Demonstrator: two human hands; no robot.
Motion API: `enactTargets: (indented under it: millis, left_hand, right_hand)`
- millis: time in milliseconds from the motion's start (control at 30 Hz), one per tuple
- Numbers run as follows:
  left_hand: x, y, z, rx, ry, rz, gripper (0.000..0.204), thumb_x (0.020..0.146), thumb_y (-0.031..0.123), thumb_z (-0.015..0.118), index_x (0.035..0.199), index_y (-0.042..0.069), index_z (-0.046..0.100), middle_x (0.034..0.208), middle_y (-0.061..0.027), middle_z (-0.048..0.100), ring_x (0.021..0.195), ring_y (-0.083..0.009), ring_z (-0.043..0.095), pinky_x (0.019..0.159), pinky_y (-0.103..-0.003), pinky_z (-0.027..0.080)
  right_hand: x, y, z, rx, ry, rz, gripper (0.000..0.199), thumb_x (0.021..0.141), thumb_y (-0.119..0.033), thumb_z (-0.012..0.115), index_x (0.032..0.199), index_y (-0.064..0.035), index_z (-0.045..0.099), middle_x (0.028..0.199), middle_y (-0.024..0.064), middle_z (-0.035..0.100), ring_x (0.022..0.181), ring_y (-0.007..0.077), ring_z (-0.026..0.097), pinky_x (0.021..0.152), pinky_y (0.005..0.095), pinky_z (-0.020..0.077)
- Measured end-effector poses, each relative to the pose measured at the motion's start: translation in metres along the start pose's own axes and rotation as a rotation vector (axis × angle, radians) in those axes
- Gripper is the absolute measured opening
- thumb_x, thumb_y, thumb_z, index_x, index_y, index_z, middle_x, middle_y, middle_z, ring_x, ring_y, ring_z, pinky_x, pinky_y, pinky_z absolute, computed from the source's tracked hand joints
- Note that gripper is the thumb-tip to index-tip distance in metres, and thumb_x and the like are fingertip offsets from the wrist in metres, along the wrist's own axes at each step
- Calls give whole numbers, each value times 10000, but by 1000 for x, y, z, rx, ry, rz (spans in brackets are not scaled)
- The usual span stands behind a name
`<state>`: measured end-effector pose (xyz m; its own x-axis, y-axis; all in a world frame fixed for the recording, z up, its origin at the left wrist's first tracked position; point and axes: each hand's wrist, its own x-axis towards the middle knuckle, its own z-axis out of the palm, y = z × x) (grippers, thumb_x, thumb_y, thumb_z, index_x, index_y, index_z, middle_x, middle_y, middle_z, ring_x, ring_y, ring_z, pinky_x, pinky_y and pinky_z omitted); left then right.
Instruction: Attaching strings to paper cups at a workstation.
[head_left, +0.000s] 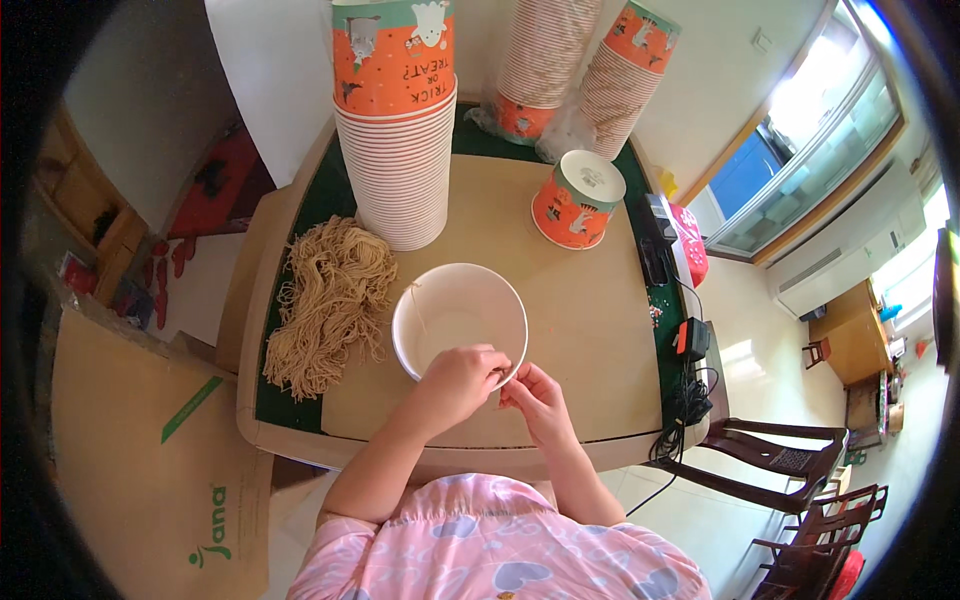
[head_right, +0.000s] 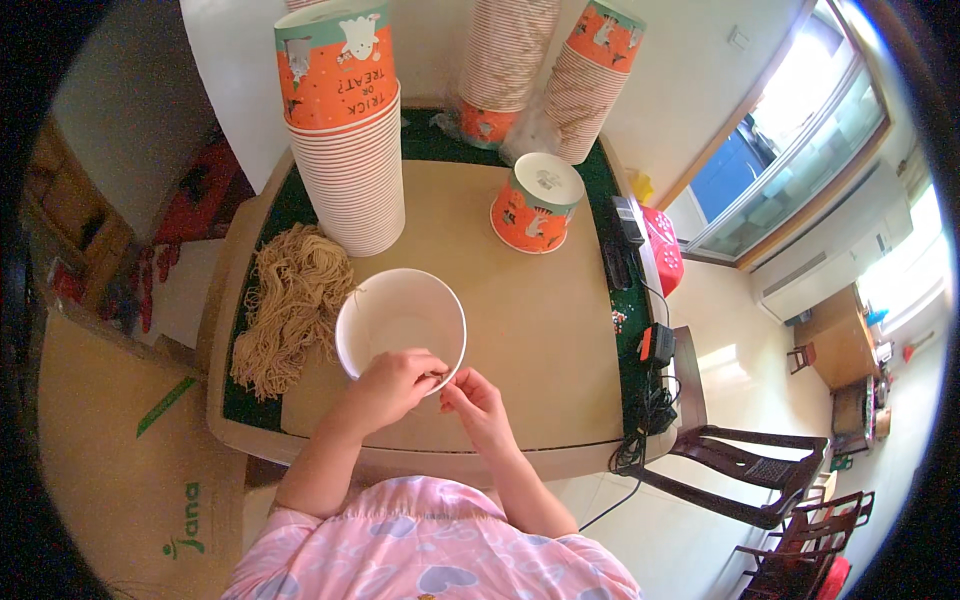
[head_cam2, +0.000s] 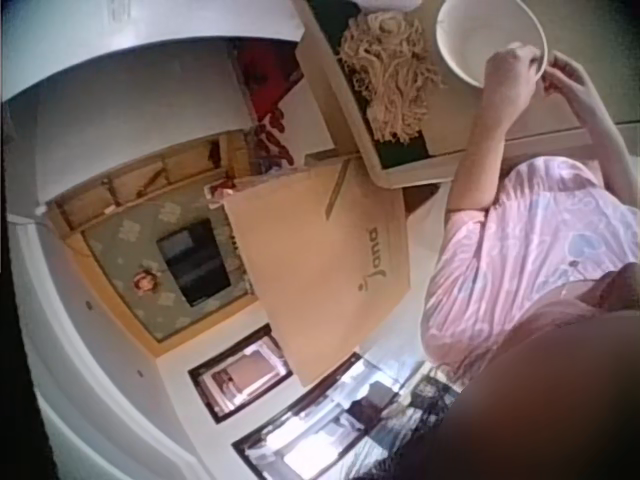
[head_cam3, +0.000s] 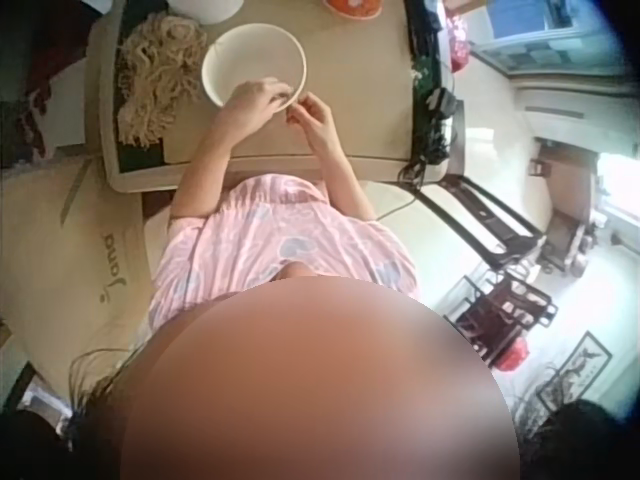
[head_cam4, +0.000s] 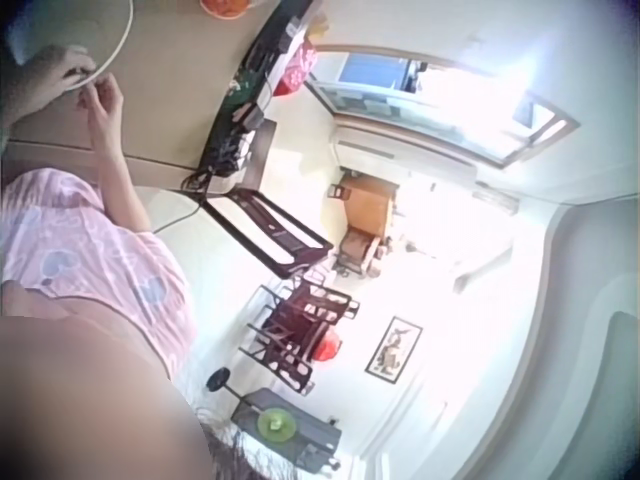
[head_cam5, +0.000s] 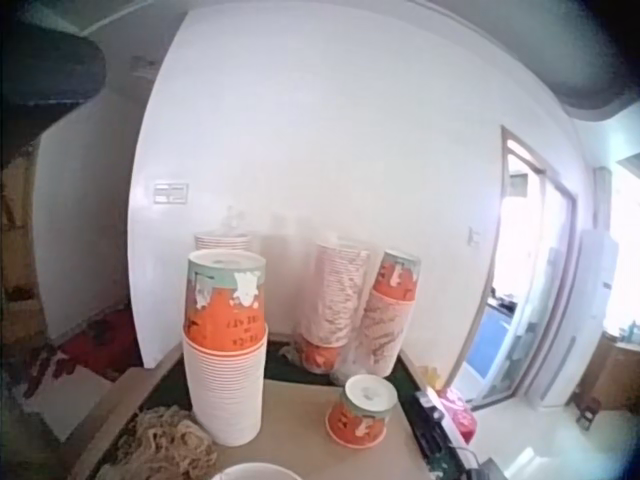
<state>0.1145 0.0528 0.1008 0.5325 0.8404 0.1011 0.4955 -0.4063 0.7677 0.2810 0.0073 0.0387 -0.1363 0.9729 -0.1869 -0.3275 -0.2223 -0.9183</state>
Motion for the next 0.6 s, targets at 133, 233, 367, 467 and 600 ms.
enactTargets:
  millis: [133, 233, 367, 467, 600]
  left_hand:
    - [0, -2, 3, 23, 76, 1, 81, 842, 69, 607, 868, 8, 654, 838, -155, 662, 742, -305, 649, 655, -386, 502]
    - [-1, 0, 1, -52, 133, -63, 74, 849, 74, 608, 850, 7, 638, 799, -162, 657, 707, -292, 658, 635, -373, 506]
    - [-2, 1, -1, -149, 139, -114, 59, 843, 64, 613, 853, 9, 594, 752, -156, 650, 690, -283, 660, 617, -366, 508]
    - [-2, 3, -4, -182, 121, -125, 68, 843, 53, 618, 866, 5, 576, 763, -142, 658, 711, -264, 667, 634, -357, 516]
    - [-3, 3, -3, -238, 103, -152, 91, 856, 56, 628, 888, -7, 572, 803, -131, 677, 743, -220, 680, 690, -327, 533]
  right_hand:
    - [-6, -5, 5, 17, 32, -46, 84, 955, -77, 532, 1017, -21, 533, 862, 62, 624, 787, 125, 610, 725, 264, 510]
    - [-21, -12, 9, 87, 93, -98, 121, 954, -31, 489, 1074, -18, 496, 922, 104, 641, 805, 157, 625, 743, 286, 523]
    - [-28, -18, 16, -62, 64, -315, 182, 929, 54, 440, 1093, -13, 484, 1025, 135, 643, 770, 158, 627, 732, 292, 535]
    - [-21, -26, 26, -228, 90, -366, 229, 899, 88, 482, 1103, -14, 487, 1055, 106, 627, 733, 127, 616, 693, 273, 541]
    - [-10, -25, 32, -450, 196, -334, 306, 862, 114, 535, 1133, -25, 495, 1055, 71, 612, 698, 89, 585, 640, 237, 523]
